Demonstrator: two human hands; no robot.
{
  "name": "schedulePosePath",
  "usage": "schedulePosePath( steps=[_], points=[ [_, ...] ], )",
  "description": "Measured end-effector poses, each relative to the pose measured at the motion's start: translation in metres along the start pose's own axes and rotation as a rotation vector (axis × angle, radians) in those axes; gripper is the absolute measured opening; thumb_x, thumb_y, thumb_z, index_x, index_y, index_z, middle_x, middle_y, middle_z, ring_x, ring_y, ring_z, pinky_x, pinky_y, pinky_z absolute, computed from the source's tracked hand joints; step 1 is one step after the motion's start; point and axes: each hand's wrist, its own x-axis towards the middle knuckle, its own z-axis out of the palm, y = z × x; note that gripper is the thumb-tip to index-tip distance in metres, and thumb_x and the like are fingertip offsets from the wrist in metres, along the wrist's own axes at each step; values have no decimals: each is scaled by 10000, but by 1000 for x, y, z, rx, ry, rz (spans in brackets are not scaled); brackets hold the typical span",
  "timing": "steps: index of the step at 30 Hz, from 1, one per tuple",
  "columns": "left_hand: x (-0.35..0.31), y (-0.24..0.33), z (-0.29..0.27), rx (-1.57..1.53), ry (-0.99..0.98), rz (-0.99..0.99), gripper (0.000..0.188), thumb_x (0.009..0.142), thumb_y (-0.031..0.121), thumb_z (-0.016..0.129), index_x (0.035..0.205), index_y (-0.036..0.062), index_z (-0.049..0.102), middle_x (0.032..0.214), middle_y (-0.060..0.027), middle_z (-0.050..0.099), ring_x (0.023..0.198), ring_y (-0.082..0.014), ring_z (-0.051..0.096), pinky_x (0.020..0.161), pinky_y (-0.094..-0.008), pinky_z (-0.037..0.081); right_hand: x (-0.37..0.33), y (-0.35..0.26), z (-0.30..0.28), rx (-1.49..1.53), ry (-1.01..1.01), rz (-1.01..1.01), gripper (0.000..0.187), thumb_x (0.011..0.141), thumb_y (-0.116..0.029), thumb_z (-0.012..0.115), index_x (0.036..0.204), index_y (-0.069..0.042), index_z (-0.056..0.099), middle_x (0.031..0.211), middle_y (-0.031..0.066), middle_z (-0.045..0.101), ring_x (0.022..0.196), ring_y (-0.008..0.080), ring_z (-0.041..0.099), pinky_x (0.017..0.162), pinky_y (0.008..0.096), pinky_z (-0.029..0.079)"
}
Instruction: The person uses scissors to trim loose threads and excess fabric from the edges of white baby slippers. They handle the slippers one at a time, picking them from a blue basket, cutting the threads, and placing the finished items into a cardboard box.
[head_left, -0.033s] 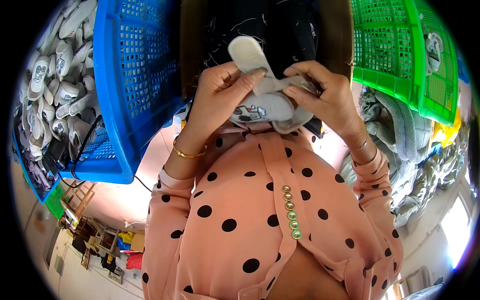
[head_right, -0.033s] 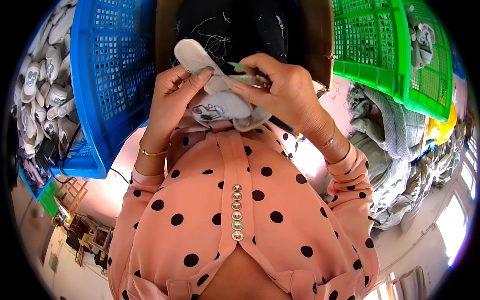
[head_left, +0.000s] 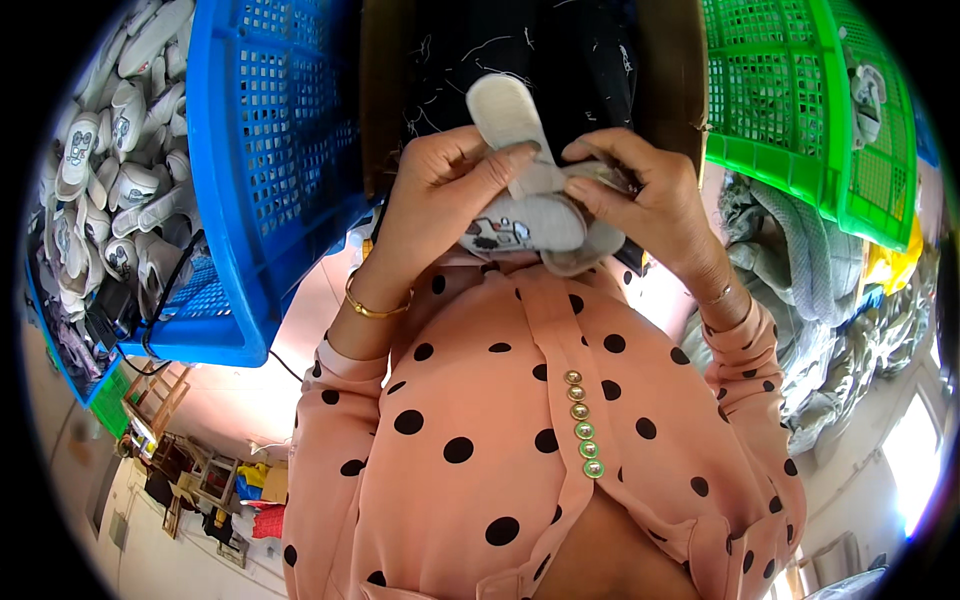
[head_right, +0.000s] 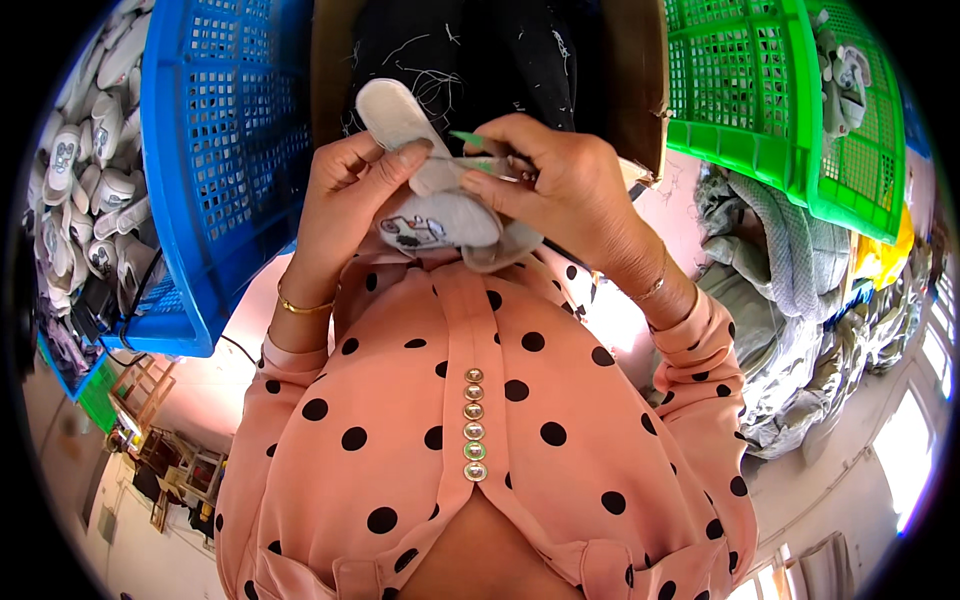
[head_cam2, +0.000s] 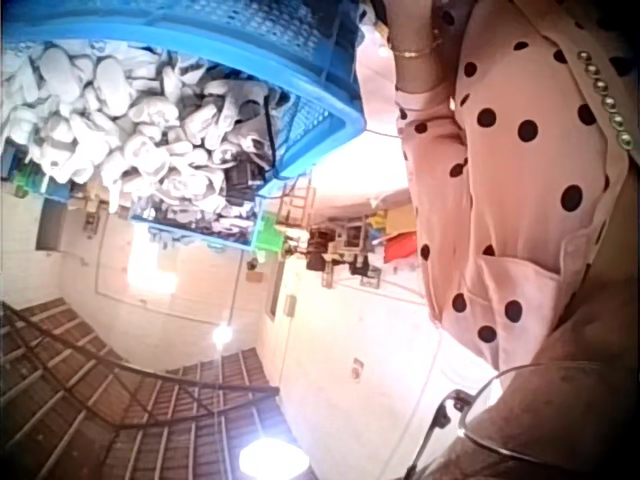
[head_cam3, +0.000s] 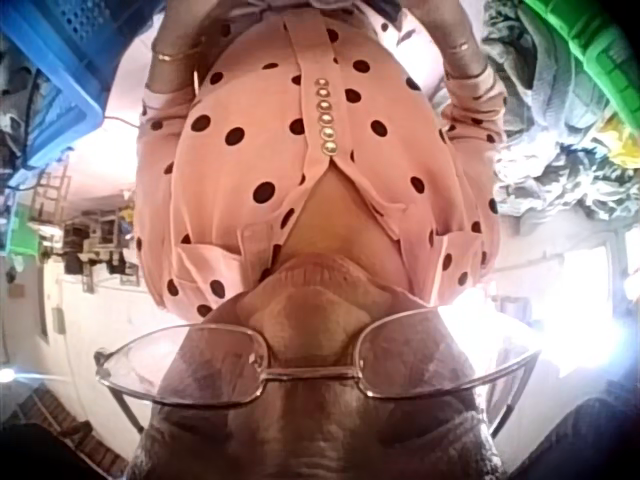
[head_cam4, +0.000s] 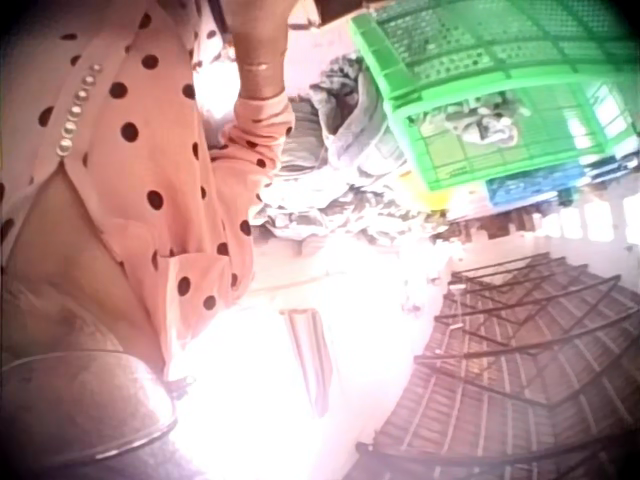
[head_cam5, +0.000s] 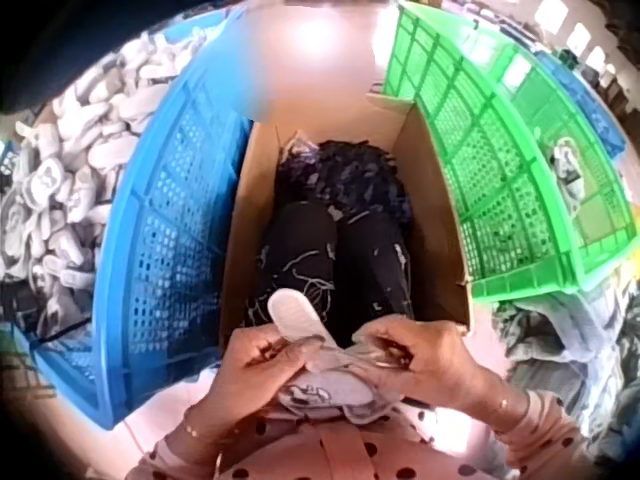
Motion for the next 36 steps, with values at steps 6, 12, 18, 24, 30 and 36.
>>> schedulePosePath(
  steps=[6, 12, 18, 24, 30, 36],
  points=[
    [-12, -1, 6, -35, -22, -97, 269, 909, 231, 698, 858, -31, 722, 704, -49, 675, 633, -62, 629, 575, -184, 506, -10, -6, 9, 143, -141, 102, 208, 841, -160, 741, 960, -14, 653, 681, 66, 590, 572, 110, 513, 557, 241, 459],
    [0, 4, 5, -57, -4, -202, 329, 885, 284, 718, 826, -40, 720, 703, -97, 685, 624, -125, 687, 584, -213, 561, -6, 1, 5, -193, 36, -141, 339, 829, -332, 752, 893, -29, 614, 676, 63, 616, 560, 184, 591, 526, 266, 470],
    [1, 2, 9, -70, 34, -226, 325, 880, 286, 714, 852, -38, 729, 711, -111, 692, 608, -146, 696, 568, -206, 556, -15, -6, -8, -654, 59, -392, 436, 811, -493, 695, 721, -111, 506, 556, 10, 510, 489, 188, 561, 451, 306, 440],
    [4, 1, 7, -90, 36, -270, 296, 884, 262, 696, 877, -32, 733, 733, -110, 693, 621, -143, 694, 573, -200, 551, -14, -9, -2, -776, -12, -369, 390, 804, -425, 716, 715, -102, 519, 573, 30, 526, 532, 223, 569, 492, 331, 437],
    [3, 1, 10, -144, 37, -293, 287, 884, 262, 696, 896, -21, 738, 736, -101, 698, 622, -137, 691, 571, -195, 544, -12, -8, 1, -770, -8, -355, 396, 826, -442, 688, 708, -108, 511, 566, 26, 512, 535, 213, 566, 500, 327, 442],
    [5, 0, 11, -140, 56, -304, 294, 879, 273, 705, 868, -19, 736, 719, -94, 695, 615, -133, 689, 565, -190, 541, -10, -5, 1, -864, 25, -442, 437, 842, -497, 649, 679, -132, 473, 524, -9, 471, 483, 155, 552, 463, 288, 423]
  ],
)
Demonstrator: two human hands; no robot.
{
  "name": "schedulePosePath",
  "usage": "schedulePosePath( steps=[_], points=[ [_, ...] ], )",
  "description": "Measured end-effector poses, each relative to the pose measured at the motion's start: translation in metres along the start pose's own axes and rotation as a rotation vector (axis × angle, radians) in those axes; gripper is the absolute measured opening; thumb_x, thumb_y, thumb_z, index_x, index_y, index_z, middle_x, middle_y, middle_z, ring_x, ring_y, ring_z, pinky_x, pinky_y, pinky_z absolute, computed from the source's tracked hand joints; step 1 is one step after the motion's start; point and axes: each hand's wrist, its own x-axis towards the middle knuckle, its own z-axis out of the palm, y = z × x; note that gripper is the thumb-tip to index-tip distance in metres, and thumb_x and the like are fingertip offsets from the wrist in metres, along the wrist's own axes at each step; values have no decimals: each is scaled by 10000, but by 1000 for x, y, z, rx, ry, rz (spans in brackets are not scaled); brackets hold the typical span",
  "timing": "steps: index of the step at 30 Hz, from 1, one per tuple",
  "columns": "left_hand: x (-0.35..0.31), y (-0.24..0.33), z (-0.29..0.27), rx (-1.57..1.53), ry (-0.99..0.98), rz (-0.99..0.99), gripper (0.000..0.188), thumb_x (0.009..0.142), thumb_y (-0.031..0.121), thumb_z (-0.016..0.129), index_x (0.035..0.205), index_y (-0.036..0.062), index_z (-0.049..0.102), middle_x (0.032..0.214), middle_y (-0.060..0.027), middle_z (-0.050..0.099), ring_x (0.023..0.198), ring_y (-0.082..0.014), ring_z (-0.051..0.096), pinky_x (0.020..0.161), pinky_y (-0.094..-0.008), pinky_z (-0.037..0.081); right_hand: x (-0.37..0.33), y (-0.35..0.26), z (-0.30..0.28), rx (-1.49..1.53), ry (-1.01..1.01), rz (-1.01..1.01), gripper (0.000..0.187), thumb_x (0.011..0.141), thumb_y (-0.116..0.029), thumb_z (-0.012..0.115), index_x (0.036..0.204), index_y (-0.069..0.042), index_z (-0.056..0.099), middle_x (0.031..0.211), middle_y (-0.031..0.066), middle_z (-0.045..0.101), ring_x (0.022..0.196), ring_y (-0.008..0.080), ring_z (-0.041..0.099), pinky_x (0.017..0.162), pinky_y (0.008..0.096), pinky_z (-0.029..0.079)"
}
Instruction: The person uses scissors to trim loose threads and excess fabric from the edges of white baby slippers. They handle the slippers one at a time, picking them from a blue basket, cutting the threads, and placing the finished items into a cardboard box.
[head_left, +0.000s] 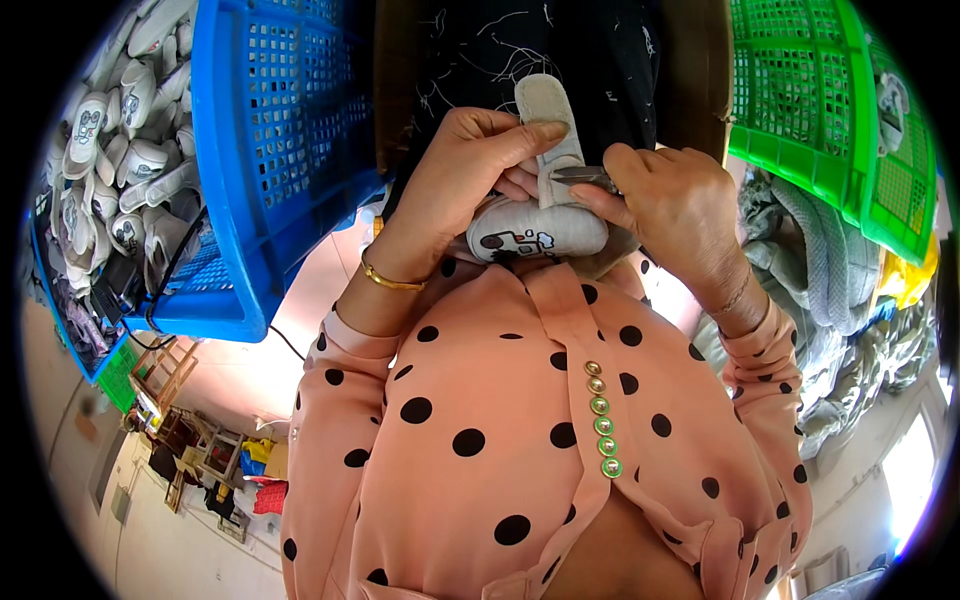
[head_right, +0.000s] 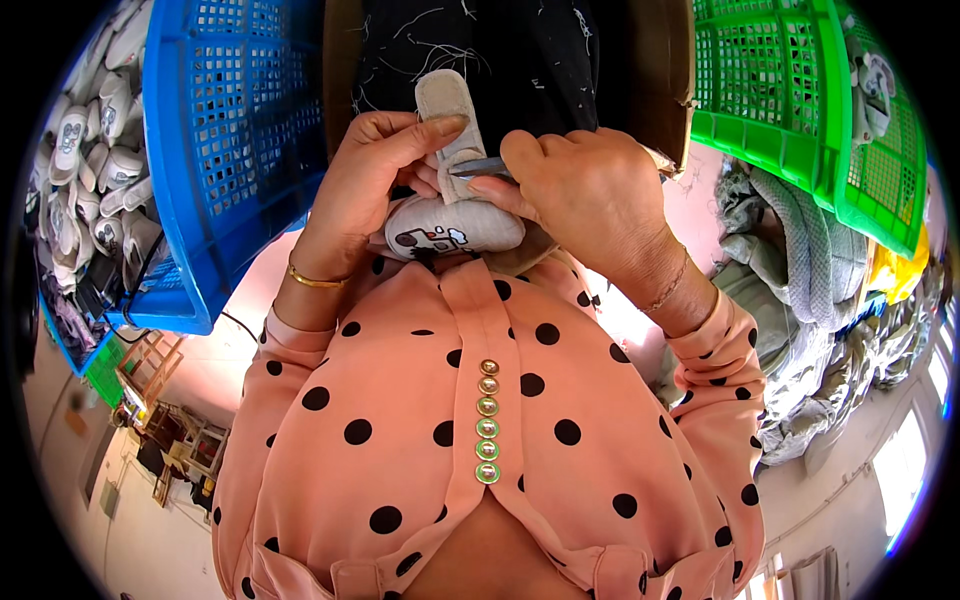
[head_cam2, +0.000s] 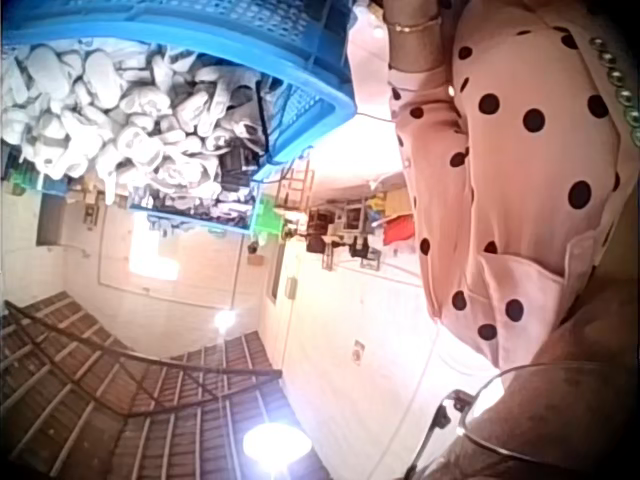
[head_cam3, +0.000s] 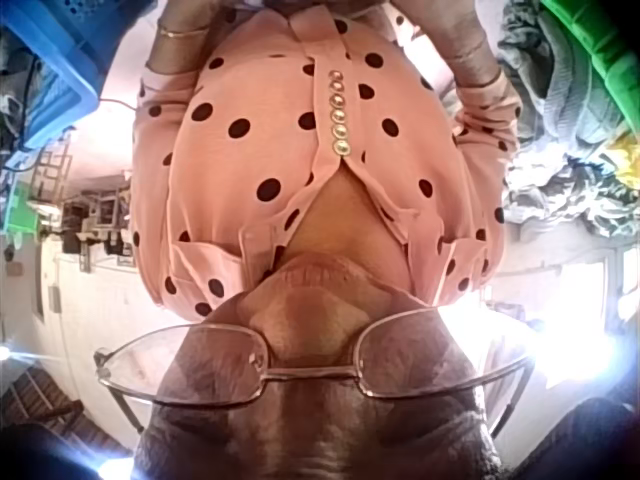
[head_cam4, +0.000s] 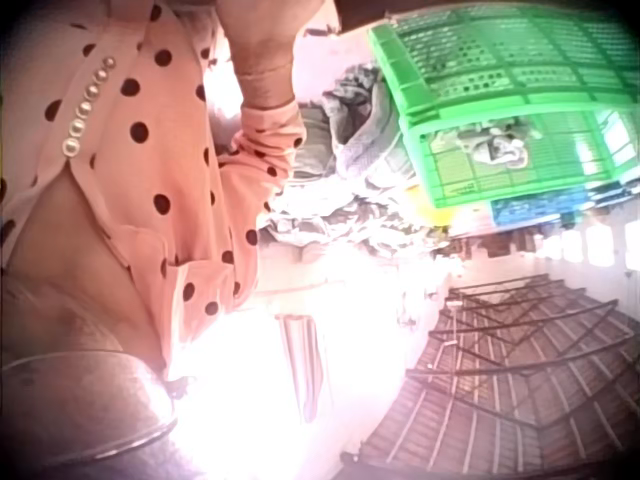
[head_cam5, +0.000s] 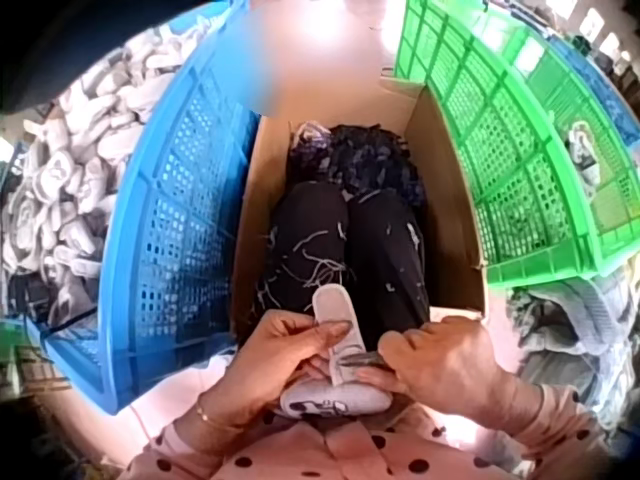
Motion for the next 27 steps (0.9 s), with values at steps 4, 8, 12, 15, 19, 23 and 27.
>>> schedulePosePath(
  steps=[4, 8, 12, 15, 19, 23, 27],
  points=[
    [1, -2, 2, -27, 32, -21, 220, 881, 224, 706, 841, 10, 737, 674, -48, 651, 554, -96, 634, 507, -184, 505, 0, 0, -1, 71, -49, 42, 398, 824, -446, 685, 700, -111, 510, 560, 29, 506, 525, 211, 560, 491, 326, 437],
    [3, -4, 1, -72, 34, -23, 191, 879, 203, 711, 834, 18, 734, 650, -27, 629, 522, -81, 608, 479, -182, 489, -1, 4, 0, 101, -82, 65, 388, 827, -440, 686, 713, -109, 517, 559, 33, 513, 523, 220, 565, 488, 330, 439],
    [5, -6, -3, -28, 4, 2, 302, 872, 290, 712, 832, -9, 733, 687, -82, 677, 572, -121, 667, 537, -180, 523, 0, 5, 0, 110, -92, 65, 385, 825, -439, 689, 720, -108, 522, 560, 35, 517, 527, 221, 570, 488, 333, 441],
    [5, -6, -2, -43, 9, -9, 269, 874, 265, 714, 833, -1, 732, 683, -67, 665, 562, -109, 648, 526, -185, 515, 3, 6, 3, 67, -16, 13, 450, 839, -489, 656, 669, -116, 468, 509, 12, 477, 469, 192, 549, 452, 306, 426],
    [4, -3, 1, -75, 30, -36, 205, 878, 214, 715, 830, 16, 729, 673, -39, 643, 531, -86, 611, 495, -191, 494, 4, 5, 3, 47, -20, 14, 445, 843, -488, 651, 673, -118, 472, 510, 9, 479, 468, 189, 550, 455, 303, 426],
    [5, -6, -1, -55, 5, -7, 305, 878, 286, 707, 847, -16, 730, 694, -82, 672, 579, -128, 670, 545, -188, 530, 4, 3, 0, 26, -59, 24, 440, 852, -495, 636, 678, -123, 478, 510, 3, 480, 474, 178, 555, 462, 295, 422],
    [4, -4, 0, -44, 3, -17, 309, 882, 288, 702, 849, -18, 728, 697, -84, 674, 579, -128, 670, 548, -190, 532, 5, 1, -3, -23, -74, 4, 436, 858, -503, 624, 678, -131, 485, 510, -6, 483, 485, 165, 560, 476, 284, 421]
  ],
)
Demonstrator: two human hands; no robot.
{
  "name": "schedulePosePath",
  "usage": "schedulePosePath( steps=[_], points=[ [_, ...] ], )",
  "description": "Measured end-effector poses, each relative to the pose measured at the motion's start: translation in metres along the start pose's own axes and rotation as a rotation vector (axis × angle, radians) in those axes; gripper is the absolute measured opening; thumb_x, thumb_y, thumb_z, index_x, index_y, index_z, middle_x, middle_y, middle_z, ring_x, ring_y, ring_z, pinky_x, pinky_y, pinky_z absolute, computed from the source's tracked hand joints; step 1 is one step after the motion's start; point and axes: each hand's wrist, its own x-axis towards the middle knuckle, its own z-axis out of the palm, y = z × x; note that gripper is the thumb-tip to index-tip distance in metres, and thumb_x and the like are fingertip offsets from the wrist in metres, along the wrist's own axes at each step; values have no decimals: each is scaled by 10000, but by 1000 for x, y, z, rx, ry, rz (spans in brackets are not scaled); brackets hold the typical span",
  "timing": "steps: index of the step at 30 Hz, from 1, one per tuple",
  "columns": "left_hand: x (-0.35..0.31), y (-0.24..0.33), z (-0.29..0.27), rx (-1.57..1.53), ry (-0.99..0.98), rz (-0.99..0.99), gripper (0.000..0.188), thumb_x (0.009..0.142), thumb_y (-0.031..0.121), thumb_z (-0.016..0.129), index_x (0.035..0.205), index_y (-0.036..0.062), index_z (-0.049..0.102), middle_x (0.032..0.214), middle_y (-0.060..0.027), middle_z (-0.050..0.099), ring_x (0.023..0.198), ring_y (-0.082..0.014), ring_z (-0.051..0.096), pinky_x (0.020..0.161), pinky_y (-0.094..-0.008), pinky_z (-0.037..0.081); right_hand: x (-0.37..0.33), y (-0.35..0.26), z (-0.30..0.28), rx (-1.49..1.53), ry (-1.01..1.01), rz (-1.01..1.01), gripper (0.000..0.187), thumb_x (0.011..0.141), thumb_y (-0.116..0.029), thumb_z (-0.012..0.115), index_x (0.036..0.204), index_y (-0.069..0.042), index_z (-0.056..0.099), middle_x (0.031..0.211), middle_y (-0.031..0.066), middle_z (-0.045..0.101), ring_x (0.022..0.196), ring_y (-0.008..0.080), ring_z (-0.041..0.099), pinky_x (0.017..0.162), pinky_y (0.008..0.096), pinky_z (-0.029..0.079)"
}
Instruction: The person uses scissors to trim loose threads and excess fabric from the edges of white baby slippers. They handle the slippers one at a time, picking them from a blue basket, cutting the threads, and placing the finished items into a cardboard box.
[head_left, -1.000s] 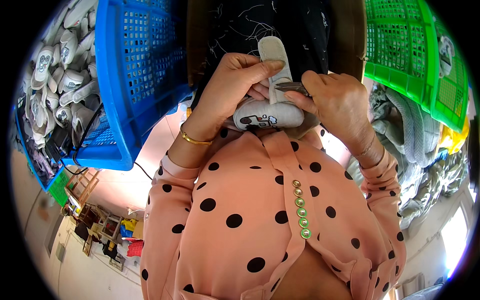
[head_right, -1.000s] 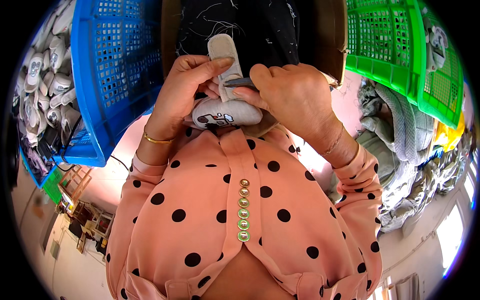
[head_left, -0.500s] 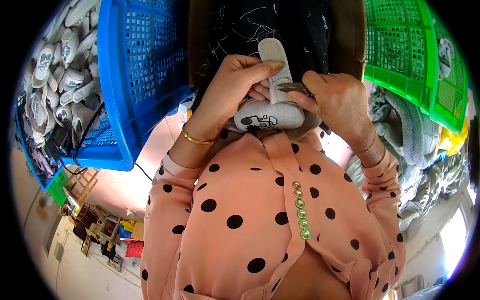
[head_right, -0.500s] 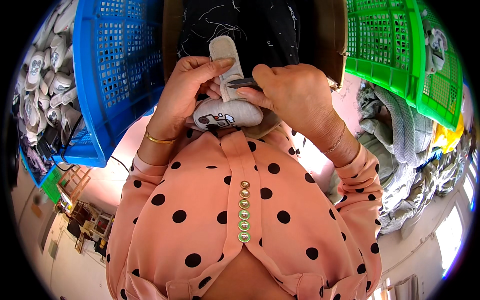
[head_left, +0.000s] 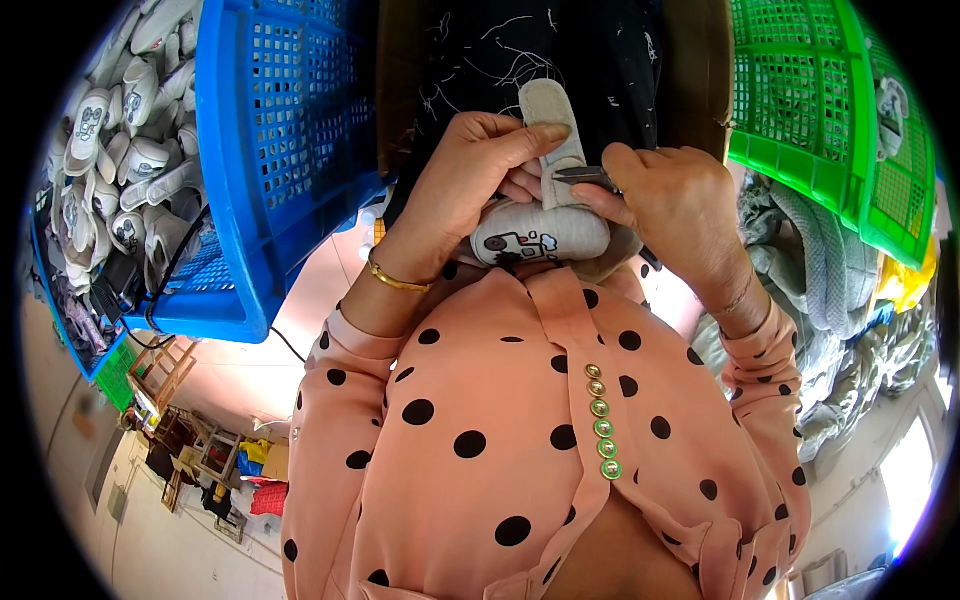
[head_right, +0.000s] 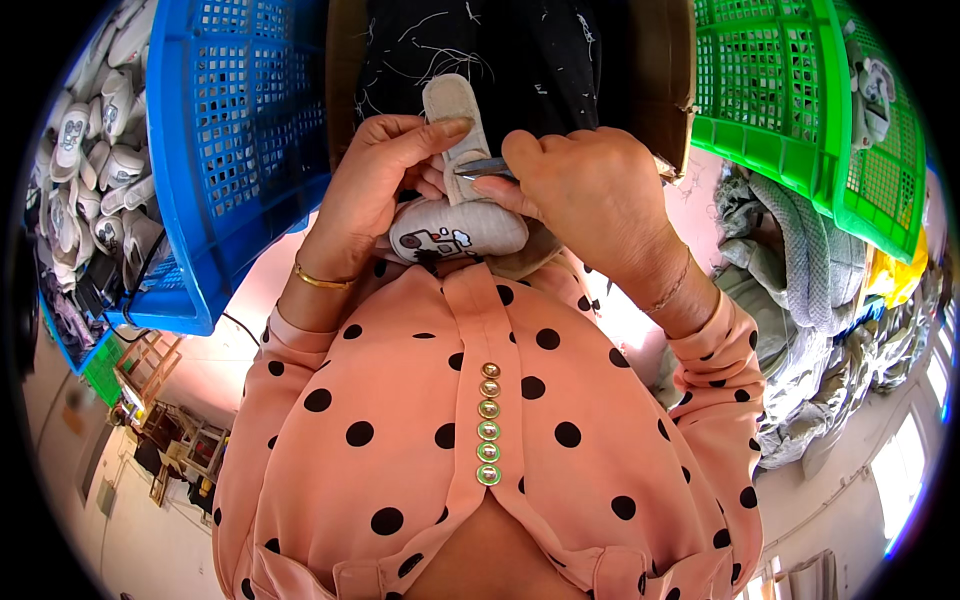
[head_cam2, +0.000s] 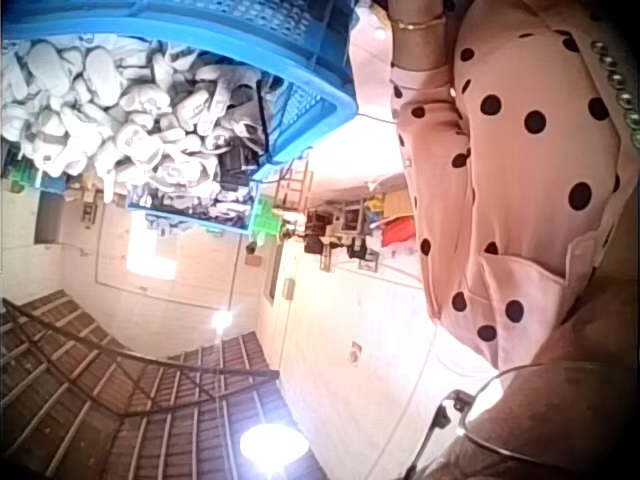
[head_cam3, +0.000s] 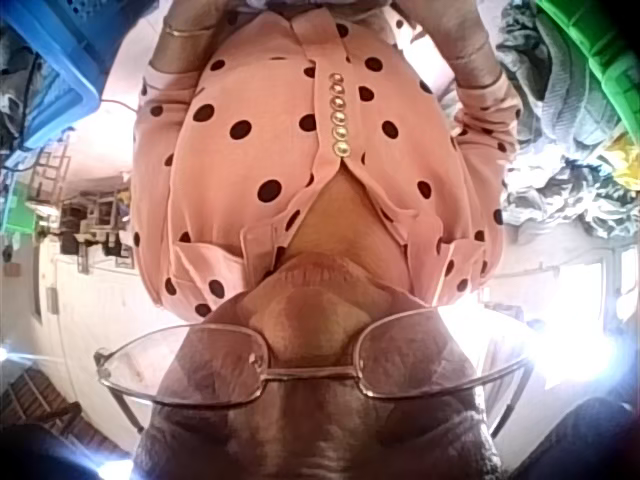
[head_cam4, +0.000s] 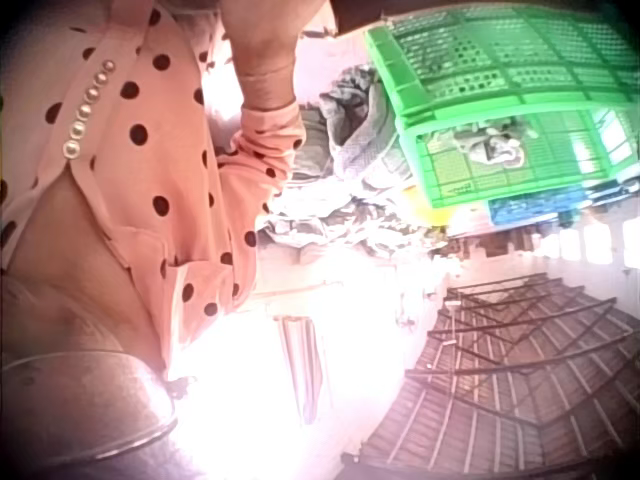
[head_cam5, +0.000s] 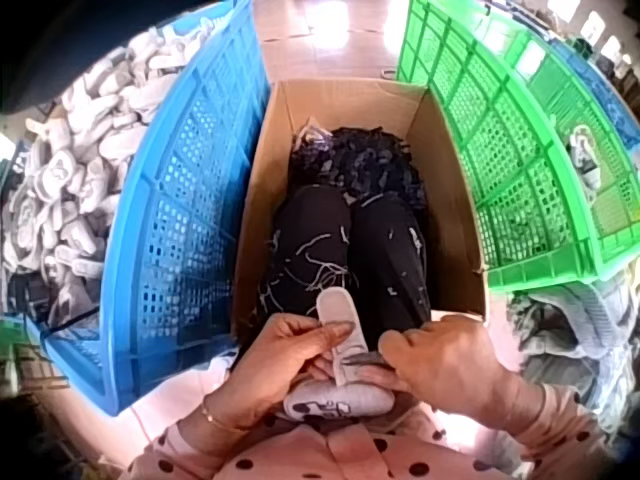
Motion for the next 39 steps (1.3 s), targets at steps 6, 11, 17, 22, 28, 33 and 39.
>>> schedulePosePath(
  steps=[6, 11, 17, 22, 28, 33, 39],
  points=[
    [0, 0, 0, 21, -4, -9, 304, 888, 287, 696, 858, -15, 729, 700, -82, 677, 579, -125, 670, 545, -186, 528, 0, 3, 4, 11, -15, -22, 433, 868, -485, 629, 692, -109, 505, 522, -5, 508, 511, 181, 584, 493, 307, 438],
    [3, 0, 2, -6, -62, 7, 321, 901, 308, 688, 866, -9, 726, 708, -64, 676, 606, -107, 665, 572, -186, 527, -2, 19, 12, 809, -40, 357, 458, 897, -438, 648, 817, 7, 581, 632, 68, 591, 568, 175, 595, 559, 304, 466],
    [5, 3, 5, 169, -109, 63, 307, 924, 297, 675, 926, -10, 689, 808, -58, 681, 726, -94, 666, 643, -195, 532, 2, 24, 32, 1326, -291, 549, 291, 930, -240, 647, 1015, 37, 624, 794, 31, 630, 739, 57, 548, 660, 228, 474],
    [1, -12, 6, 384, 94, 653, 194, 838, 133, 748, 975, 31, 658, 893, -62, 671, 809, -145, 647, 679, -238, 530, 5, 17, 23, 1463, -262, 672, 296, 955, -222, 612, 1064, 52, 632, 820, 18, 634, 760, 46, 566, 658, 208, 483],
    [2, -19, 5, 966, 110, 1016, 227, 730, 128, 799, 912, 72, 676, 828, -51, 625, 802, -231, 604, 696, -312, 509, 3, 22, 28, 1628, -325, 687, 260, 969, -233, 591, 992, 24, 625, 723, -47, 519, 649, 9, 448, 562, 185, 394],
    [7, -5, -23, 1023, 547, 892, 127, 892, 164, 672, 814, 65, 653, 841, -44, 644, 799, -230, 572, 689, -346, 475, -1, 21, 25, 1628, -334, 750, 247, 982, -247, 577, 929, -7, 603, 661, -94, 380, 586, -2, 316, 503, 183, 285],
    [-1, 13, -12, 752, 217, 570, 176, 947, 106, 613, 1091, 16, 659, 1117, -80, 667, 1017, -143, 616, 879, -255, 478, -7, 24, 27, 1681, -289, 656, 277, 993, -268, 573, 963, 3, 619, 672, -91, 433, 598, -3, 366, 526, 175, 334]
  ],
)
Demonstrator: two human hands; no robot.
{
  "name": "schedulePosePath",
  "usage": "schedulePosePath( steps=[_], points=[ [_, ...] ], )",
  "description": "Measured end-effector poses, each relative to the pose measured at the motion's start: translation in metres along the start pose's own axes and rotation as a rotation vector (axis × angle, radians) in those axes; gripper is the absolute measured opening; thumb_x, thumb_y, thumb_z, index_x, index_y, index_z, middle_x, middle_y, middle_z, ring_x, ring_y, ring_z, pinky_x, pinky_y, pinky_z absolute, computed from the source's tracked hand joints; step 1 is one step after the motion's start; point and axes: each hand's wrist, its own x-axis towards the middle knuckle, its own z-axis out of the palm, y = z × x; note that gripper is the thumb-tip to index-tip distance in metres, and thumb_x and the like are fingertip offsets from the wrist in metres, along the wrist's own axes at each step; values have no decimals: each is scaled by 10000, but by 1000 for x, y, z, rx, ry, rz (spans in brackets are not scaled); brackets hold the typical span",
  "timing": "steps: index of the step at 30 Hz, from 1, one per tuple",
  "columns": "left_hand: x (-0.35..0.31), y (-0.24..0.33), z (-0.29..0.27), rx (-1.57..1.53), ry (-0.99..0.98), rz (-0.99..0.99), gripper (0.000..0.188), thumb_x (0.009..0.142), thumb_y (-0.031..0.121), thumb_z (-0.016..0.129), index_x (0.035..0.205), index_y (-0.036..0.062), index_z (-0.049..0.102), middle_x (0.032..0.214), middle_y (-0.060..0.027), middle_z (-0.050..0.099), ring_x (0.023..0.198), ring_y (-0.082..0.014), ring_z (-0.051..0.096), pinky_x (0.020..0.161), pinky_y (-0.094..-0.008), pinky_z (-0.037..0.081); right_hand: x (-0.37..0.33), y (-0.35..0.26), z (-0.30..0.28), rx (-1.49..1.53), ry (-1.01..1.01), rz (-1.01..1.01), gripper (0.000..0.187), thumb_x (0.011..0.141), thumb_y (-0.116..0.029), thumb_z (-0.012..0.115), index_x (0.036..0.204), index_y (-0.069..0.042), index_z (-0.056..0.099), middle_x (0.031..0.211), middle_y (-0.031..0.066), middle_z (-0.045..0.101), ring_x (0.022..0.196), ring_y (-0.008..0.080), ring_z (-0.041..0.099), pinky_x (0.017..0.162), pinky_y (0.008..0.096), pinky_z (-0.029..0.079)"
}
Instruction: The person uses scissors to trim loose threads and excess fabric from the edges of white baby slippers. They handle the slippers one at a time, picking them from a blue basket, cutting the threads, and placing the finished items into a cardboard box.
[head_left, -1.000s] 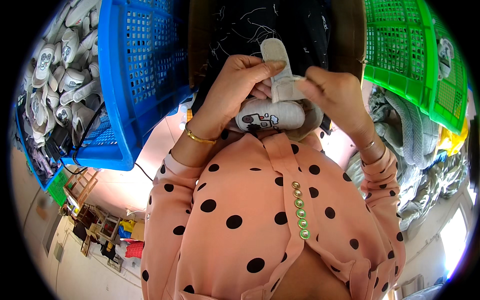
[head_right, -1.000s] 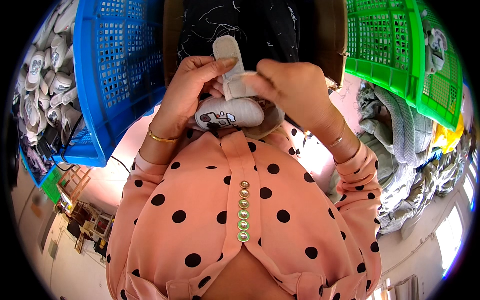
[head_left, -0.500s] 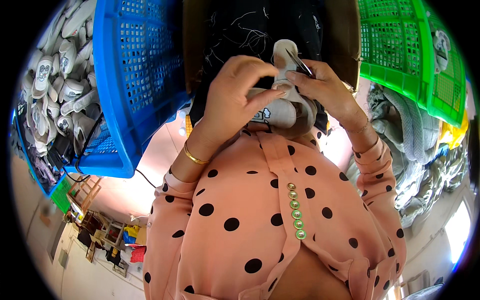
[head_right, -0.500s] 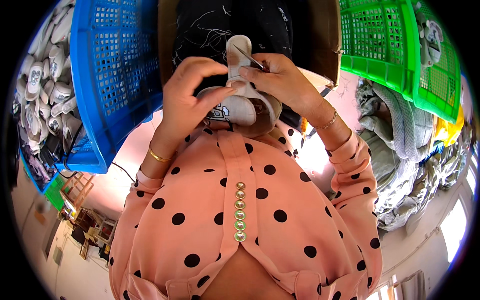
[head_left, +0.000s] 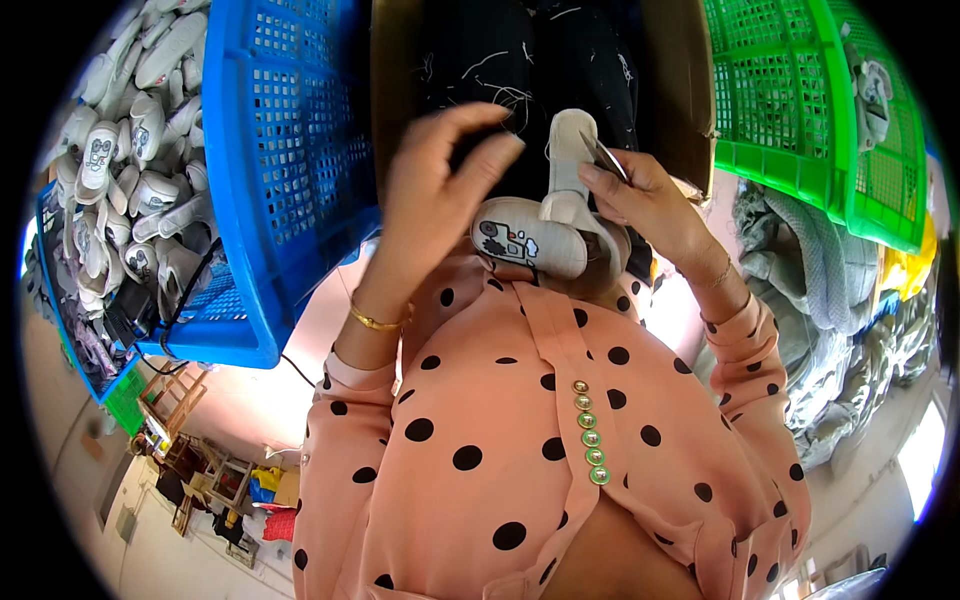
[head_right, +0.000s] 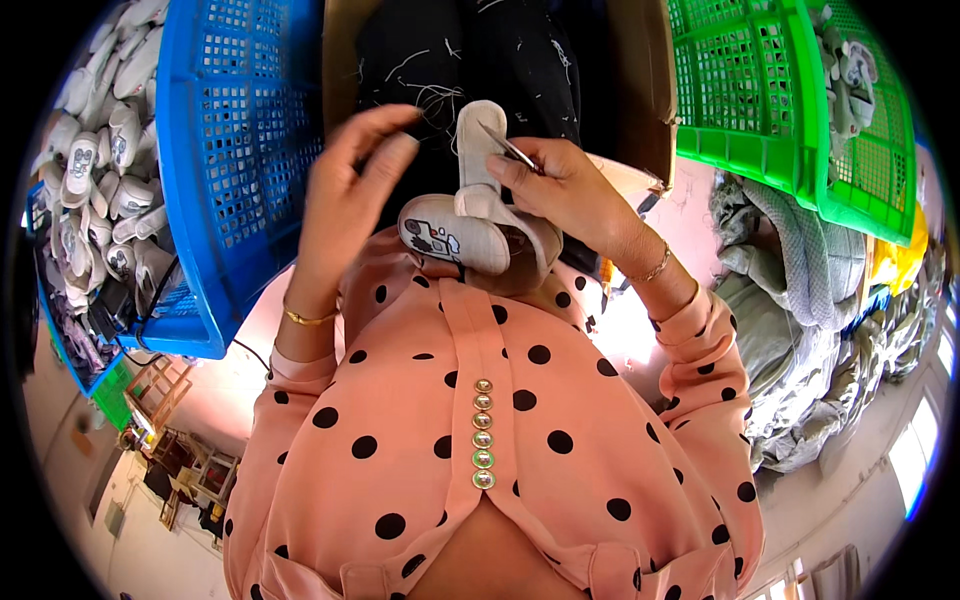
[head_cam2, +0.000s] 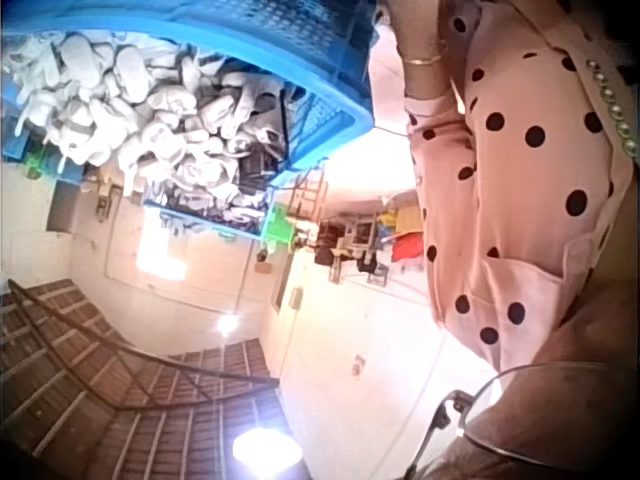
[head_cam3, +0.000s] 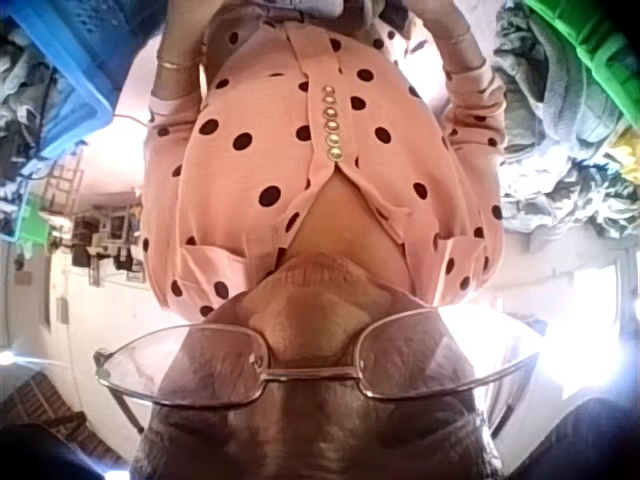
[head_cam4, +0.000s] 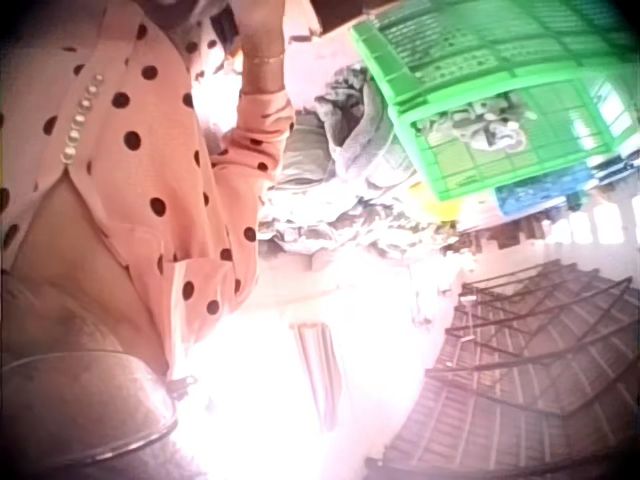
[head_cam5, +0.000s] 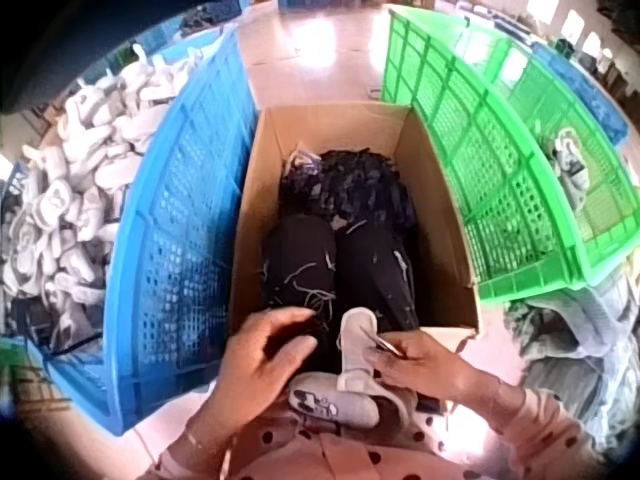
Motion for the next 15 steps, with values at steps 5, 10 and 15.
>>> schedulePosePath(
  steps=[5, 10, 15],
  points=[
    [1, 13, 27, -299, -83, -168, 108, 916, 74, 664, 991, -2, 680, 905, -41, 700, 828, -77, 648, 751, -198, 513, 1, 2, 5, -269, 96, -125, 280, 993, -239, 570, 1037, 29, 636, 768, 14, 619, 681, 53, 514, 634, 225, 473],
    [5, 0, 42, -483, 22, -196, 129, 944, 131, 636, 934, 5, 661, 862, -72, 703, 754, -90, 674, 593, -198, 538, 6, 3, 2, -571, 248, -251, 235, 963, -198, 609, 934, 35, 617, 699, 129, 593, 586, 118, 483, 572, 270, 462],
    [8, -2, 37, -726, 75, -310, 176, 1011, 181, 530, 1015, 19, 599, 980, -89, 696, 797, -166, 698, 680, -272, 577, 15, 3, -1, -599, 285, -296, 233, 954, -189, 618, 906, 39, 606, 681, 139, 580, 565, 130, 463, 558, 281, 457]
  ],
)
